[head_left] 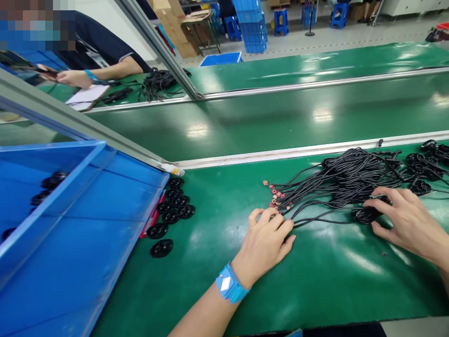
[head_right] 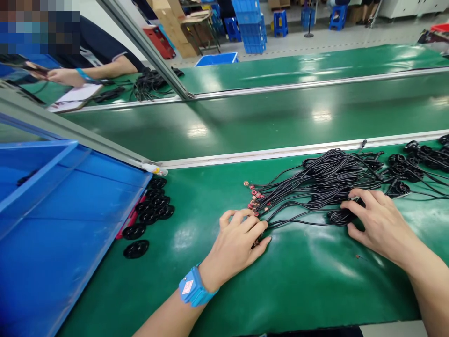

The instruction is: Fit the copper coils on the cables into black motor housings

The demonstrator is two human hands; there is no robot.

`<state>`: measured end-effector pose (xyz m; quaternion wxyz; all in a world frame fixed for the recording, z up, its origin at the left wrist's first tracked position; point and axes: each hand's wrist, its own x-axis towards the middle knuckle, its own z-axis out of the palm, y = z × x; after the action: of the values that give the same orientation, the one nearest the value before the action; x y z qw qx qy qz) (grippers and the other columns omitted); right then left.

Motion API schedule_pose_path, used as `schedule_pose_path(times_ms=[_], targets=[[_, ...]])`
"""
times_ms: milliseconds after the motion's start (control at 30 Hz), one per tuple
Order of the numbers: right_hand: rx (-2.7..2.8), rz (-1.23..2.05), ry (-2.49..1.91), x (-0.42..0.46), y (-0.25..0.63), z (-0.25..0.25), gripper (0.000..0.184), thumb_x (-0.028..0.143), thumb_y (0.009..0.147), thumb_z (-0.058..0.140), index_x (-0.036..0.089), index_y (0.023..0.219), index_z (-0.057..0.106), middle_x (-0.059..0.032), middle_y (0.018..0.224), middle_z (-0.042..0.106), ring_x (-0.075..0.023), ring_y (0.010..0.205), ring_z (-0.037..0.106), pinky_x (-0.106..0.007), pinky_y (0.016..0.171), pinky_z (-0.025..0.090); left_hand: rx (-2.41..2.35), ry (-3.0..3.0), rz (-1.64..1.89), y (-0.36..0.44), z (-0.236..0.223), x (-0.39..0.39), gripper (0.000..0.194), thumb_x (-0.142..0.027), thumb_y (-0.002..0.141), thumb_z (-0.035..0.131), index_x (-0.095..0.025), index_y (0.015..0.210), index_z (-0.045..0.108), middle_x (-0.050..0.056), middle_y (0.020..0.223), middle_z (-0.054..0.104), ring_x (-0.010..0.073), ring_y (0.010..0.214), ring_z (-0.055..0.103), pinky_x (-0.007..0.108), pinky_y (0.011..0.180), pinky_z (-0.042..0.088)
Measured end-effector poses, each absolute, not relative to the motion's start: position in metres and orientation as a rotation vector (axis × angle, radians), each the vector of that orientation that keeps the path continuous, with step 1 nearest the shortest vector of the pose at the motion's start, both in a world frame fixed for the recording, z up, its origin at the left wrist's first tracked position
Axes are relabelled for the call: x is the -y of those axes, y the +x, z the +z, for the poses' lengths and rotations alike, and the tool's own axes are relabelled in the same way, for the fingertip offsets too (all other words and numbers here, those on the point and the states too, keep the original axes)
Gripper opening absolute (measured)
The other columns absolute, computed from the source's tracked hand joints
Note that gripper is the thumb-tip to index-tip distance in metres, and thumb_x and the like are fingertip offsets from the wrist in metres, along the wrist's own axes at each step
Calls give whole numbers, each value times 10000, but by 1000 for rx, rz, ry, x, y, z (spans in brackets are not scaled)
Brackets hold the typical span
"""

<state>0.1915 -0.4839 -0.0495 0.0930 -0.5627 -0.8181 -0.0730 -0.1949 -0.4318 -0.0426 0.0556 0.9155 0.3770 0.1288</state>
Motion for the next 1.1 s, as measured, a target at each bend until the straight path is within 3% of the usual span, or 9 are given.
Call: schedule_pose_path(times_ms=[100, 233, 300, 433, 667, 933, 1033, 1100], targets=[[2449, -174, -1634, 483, 193, -47, 290, 384, 931, 557, 243, 1151, 683, -94, 1500, 531, -289, 1077, 590, -492, 964, 465, -1087, 2789, 365, -196, -41, 432, 109, -361, 970, 671, -253, 964, 661, 25, 892, 734, 289, 1066, 629, 496, 988, 341], [2450, -153, -1650, 481, 191, -44, 638, 366, 948, 539, 234, 1563, 431, -126, 1461, 560, -309, 1104, 588, -496, 976, 462, -984, 2775, 338, -196, -42, 434, 86, -317, 947, 694, -245, 944, 650, 28, 989, 739, 290, 1143, 618, 490, 979, 345], [2469, -182, -1685, 480, 190, -45, 685, 369, 956, 548, 265, 1613, 384, -125, 1345, 601, -311, 1053, 578, -497, 958, 464, -1002, 2776, 321, -196, -41, 435, 42, -285, 955, 674, -249, 943, 656, 32, 986, 734, 287, 1122, 621, 493, 969, 355], [2525, -183, -1662, 483, 191, -48, 505, 407, 980, 545, 308, 1475, 567, -101, 1328, 601, -281, 1004, 565, -472, 914, 469, -1041, 2812, 234, -197, -37, 436, 84, -283, 975, 640, -255, 897, 653, 41, 861, 687, 276, 923, 604, 478, 882, 403], [2533, -147, -1696, 481, 182, -44, 574, 358, 940, 549, 250, 1503, 531, -131, 1315, 578, -276, 978, 540, -468, 919, 466, -1016, 2842, 193, -199, -34, 435, 125, -287, 977, 637, -253, 859, 615, 52, 851, 657, 275, 840, 562, 438, 763, 407], [2640, 25, -1645, 491, 182, -33, 346, 241, 817, 608, 238, 1163, 612, -104, 1354, 583, -285, 1044, 557, -466, 937, 464, -996, 2835, 150, -203, -33, 437, 176, -339, 958, 695, -245, 849, 594, 41, 844, 663, 261, 807, 577, 424, 731, 415], [2677, 107, -1635, 507, 189, -32, 301, 236, 819, 627, 239, 1117, 584, -99, 1162, 641, -265, 965, 575, -430, 848, 484, -955, 2796, 138, -202, -33, 440, 181, -340, 943, 721, -250, 851, 593, 32, 867, 670, 247, 800, 587, 416, 722, 414], [2674, 132, -1631, 515, 193, -31, 372, 248, 818, 643, 239, 1184, 578, -108, 1072, 647, -274, 953, 591, -427, 832, 494, -923, 2789, 140, -201, -34, 442, 210, -358, 932, 743, -247, 842, 589, 27, 856, 665, 242, 792, 588, 413, 714, 414]])
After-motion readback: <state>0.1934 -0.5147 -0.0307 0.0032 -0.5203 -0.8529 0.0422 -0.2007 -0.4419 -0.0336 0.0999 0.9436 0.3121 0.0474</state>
